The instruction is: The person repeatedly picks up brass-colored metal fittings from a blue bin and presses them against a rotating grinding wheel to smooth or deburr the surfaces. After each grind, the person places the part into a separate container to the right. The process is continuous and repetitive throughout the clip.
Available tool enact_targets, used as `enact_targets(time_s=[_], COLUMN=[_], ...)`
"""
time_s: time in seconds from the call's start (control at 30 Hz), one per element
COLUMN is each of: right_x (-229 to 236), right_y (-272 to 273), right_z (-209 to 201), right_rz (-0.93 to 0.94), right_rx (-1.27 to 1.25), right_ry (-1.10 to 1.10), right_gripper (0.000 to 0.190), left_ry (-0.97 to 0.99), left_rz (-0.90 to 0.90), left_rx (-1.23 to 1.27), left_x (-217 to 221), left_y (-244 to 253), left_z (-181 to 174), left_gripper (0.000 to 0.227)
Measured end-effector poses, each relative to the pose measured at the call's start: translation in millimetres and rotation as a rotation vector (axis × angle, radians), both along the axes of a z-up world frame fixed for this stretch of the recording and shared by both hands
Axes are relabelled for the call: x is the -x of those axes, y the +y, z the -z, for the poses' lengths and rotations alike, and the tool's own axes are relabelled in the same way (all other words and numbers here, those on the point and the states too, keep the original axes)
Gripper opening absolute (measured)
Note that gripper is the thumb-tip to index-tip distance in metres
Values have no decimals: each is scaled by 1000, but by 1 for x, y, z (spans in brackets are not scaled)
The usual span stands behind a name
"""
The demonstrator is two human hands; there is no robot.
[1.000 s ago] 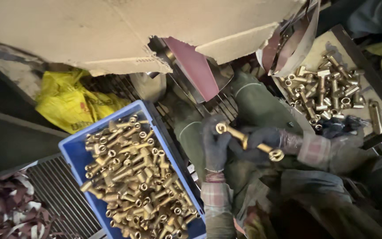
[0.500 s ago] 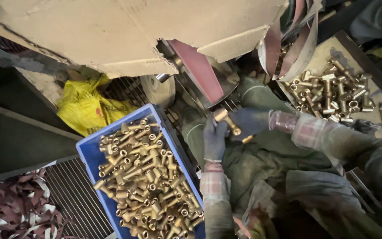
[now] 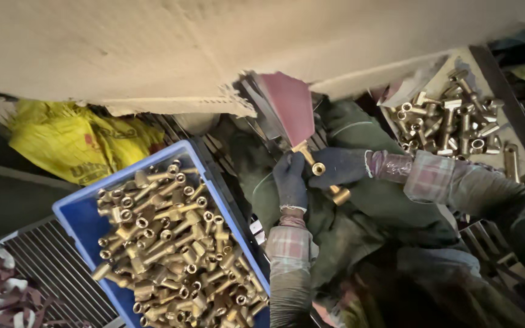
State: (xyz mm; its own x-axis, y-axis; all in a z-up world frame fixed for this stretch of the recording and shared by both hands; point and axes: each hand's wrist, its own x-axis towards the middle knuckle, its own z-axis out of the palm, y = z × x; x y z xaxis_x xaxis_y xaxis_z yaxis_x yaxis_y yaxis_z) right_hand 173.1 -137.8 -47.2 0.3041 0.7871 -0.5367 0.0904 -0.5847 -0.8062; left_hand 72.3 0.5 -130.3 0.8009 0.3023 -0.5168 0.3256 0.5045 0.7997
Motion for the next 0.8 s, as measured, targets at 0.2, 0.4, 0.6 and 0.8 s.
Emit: enact_targets(time_s=[0.2,0.4,0.6,0.8], right_x=[-17,-34,0,12], right_y=[5,17,-2,-6], right_z=[20,27,0,-9], right_rz=[70,369,211,100], right_rx=[29,-27,-16,-287], right_ry=[141,444,205,-106], right_gripper=[35,34,26,29], left_ry=[71,-176,-114,-110], left_rz=[-168,248,-149,119], left_rx=[243,-799,132,-406], left_x=[-12,-13,-8,3], left_y=[-8,-1,-10,5], left_z=[29,55,19,-53], left_gripper=[13,7,17,20])
